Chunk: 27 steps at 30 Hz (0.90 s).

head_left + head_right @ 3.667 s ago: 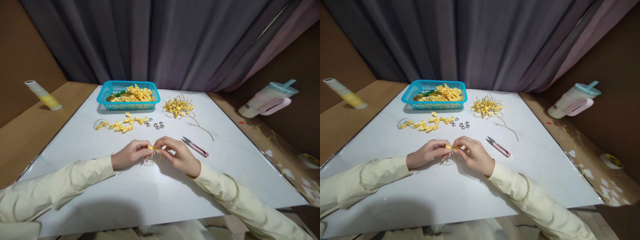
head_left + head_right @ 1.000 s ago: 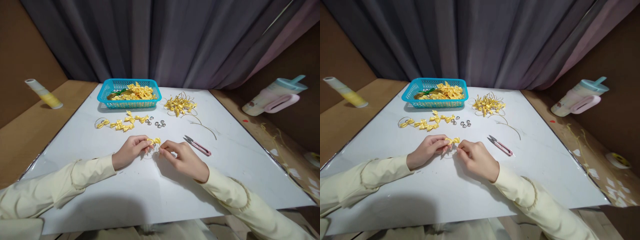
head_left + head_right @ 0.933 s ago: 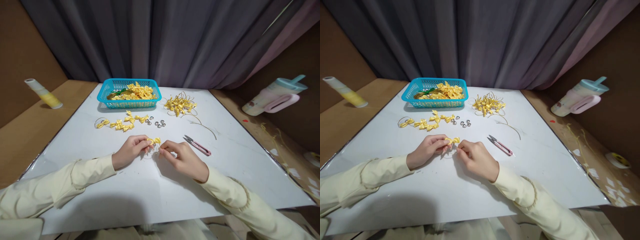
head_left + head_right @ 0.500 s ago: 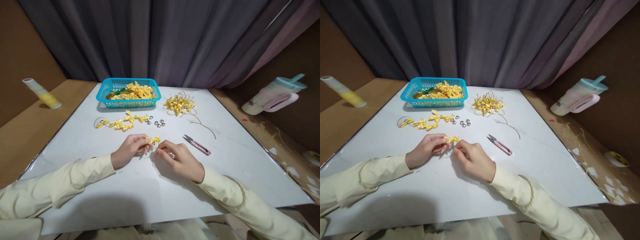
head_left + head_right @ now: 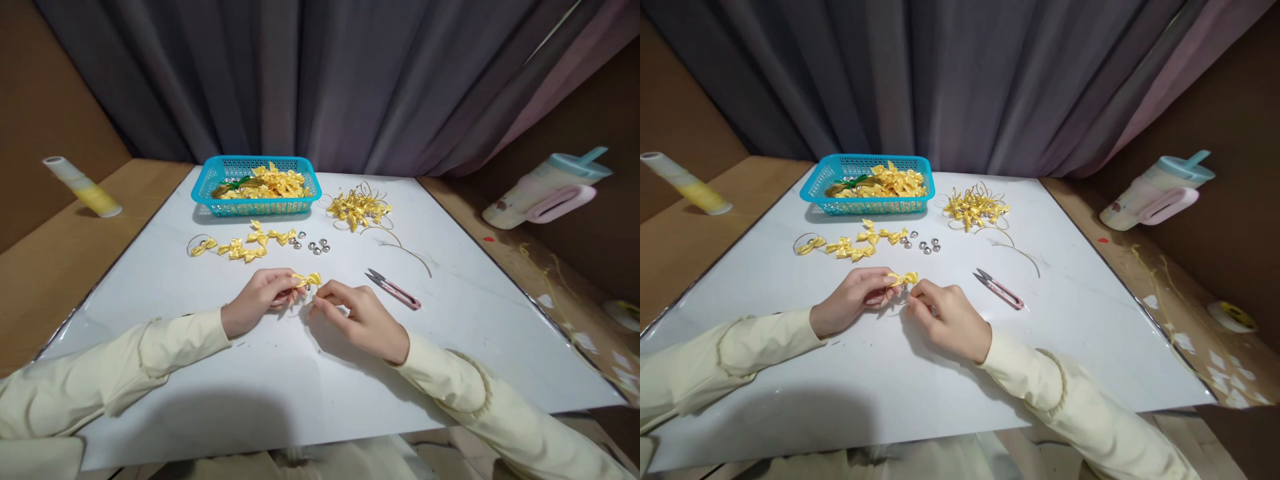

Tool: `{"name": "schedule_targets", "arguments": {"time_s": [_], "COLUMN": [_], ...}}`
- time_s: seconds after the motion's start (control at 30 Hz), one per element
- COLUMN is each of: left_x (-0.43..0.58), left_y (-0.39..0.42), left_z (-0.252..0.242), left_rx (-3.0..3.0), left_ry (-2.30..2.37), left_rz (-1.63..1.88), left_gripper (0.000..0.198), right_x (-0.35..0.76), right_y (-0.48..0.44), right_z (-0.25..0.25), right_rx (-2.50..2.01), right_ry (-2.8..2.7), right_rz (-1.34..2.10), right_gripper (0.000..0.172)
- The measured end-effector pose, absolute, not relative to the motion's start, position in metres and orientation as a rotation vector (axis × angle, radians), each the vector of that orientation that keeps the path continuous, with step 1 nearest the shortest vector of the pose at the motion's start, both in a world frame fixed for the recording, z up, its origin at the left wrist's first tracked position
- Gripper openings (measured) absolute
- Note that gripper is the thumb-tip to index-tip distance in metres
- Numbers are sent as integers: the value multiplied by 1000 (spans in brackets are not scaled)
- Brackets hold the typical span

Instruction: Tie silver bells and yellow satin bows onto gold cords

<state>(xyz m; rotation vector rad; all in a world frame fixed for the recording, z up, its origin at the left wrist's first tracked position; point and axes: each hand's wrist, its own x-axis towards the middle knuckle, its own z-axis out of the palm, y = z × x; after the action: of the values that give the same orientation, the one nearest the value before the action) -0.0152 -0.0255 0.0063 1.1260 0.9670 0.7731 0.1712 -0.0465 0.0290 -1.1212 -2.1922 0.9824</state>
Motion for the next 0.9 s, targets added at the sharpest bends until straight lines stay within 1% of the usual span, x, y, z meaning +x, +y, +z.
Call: {"name": "schedule_targets", "arguments": {"time_s": [0.33, 0.67, 0.9], "left_x": [-14, -14, -13], "left_y": [-25, -29, -30], "left_z": [7, 7, 5], "left_rx": [1125, 1183, 1053], "left_ry": [985, 952, 924], "left_rz": [767, 841, 820], "left_gripper": [25, 22, 24], "right_x": [170, 167, 165], "right_y": [-47, -48, -50], "right_z": [27, 30, 21], "right_rx": [-1106, -1096, -1094], "right_ry": [-2163, -1933, -2072], "right_rz": [992, 1314, 1022], "right_gripper": [11, 15, 14]}}
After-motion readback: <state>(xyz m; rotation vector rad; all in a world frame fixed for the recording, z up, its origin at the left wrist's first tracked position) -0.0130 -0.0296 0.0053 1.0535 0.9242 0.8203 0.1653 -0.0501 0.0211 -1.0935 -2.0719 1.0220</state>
